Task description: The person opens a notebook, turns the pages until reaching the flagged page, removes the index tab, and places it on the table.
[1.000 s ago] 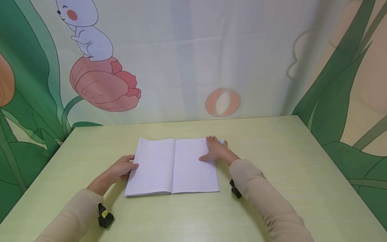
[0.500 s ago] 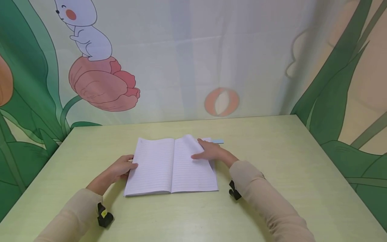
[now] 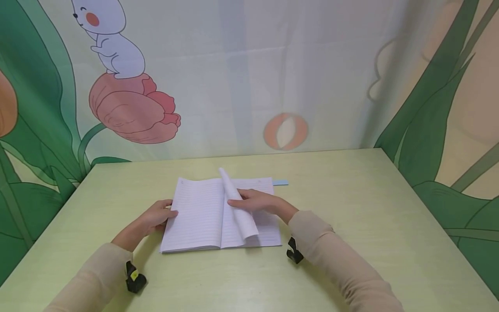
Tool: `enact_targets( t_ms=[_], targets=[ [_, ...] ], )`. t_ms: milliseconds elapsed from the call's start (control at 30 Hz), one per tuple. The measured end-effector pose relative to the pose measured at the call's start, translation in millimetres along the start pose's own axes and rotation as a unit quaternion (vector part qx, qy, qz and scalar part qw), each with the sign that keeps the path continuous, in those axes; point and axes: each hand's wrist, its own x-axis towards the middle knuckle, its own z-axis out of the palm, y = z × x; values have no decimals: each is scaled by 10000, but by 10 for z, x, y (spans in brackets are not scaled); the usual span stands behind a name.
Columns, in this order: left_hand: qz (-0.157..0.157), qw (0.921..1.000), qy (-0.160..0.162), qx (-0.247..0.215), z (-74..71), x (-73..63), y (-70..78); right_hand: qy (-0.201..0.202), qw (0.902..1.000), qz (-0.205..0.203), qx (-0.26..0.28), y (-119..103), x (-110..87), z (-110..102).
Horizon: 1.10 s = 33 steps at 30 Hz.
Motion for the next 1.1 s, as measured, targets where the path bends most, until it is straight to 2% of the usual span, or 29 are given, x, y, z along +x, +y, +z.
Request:
enact_targets(
  t_ms=[167, 467, 667, 833, 1000, 1100],
  targets=[
    [21, 10000, 5, -47, 2, 8, -7, -123, 9998, -127, -41, -17, 49, 108],
    [-3, 10000, 4, -52, 8, 4, 0, -491, 9942, -376, -879, -138, 63, 309],
    [93, 9999, -75, -116, -9, -26, 10, -640, 9840, -335, -1627, -165, 41, 348],
    [116, 9997, -133, -169, -28, -58, 29, -667, 9801, -332, -1839, -170, 35, 360],
    [-105, 9997, -78, -193, -27, -66, 46, -668, 9756, -337, -2063, -163, 41, 364],
    [-51, 9998, -82, -170, -14, -53, 38, -670, 9749, -366, -2091, -150, 41, 361]
  ],
)
